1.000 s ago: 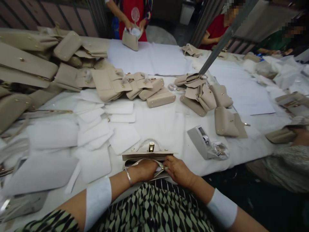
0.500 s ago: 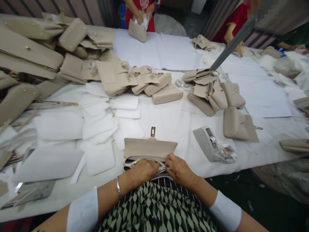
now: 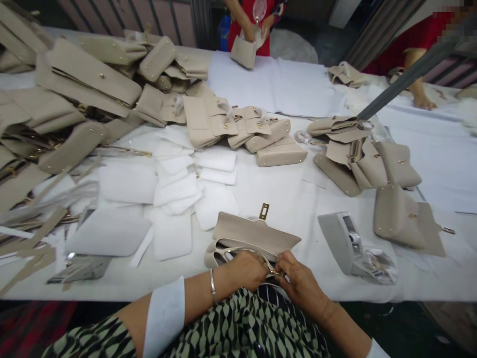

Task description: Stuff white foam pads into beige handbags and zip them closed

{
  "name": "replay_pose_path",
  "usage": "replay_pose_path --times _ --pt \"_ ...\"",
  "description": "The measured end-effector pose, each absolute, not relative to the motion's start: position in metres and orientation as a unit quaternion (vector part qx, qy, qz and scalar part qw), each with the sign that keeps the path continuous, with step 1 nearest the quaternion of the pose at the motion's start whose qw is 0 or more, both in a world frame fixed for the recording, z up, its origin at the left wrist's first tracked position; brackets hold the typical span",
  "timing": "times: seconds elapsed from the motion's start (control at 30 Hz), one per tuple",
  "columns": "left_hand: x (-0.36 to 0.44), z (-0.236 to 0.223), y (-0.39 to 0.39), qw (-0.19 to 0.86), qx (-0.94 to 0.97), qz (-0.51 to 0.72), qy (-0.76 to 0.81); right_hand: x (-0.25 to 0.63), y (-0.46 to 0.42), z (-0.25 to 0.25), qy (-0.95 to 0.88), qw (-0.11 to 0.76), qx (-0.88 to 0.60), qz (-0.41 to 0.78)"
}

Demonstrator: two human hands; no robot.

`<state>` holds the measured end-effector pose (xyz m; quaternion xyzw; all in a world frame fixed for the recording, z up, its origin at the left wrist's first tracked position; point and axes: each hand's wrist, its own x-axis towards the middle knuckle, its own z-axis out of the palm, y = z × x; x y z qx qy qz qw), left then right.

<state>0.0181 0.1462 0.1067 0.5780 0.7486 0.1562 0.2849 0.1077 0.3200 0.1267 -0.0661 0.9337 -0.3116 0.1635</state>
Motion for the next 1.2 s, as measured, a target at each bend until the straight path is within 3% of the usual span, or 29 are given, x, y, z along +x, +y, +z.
replay_pose_path --times 0.27,0.6,0.7,0.83,0.93,1.2 --pt "0.005 0.127 0.084 0.172 0.454 0.146 0.862 0.098 0.318 0.135 0.948 0.216 -0.068 -0.225" --pt "-0.019 0.118 0.091 0.228 0.362 0.112 0.897 0.099 0.31 0.144 0.947 0.247 -0.149 -0.144" --pt "-0.022 0.121 0.087 0.236 0.402 0.128 0.875 0.101 0.315 0.143 0.944 0.242 -0.127 -0.186" --pt "-0.012 0.132 0.092 0.169 0.466 0.128 0.859 0.1 0.323 0.14 0.929 0.242 -0.072 -0.269" --pt "0.003 0.132 0.113 0.177 0.531 0.155 0.814 0.098 0.324 0.138 0.934 0.23 -0.049 -0.27" --pt "0.017 0.115 0.148 0.183 0.546 0.196 0.793 0.109 0.325 0.133 0.925 0.137 -0.048 -0.351"
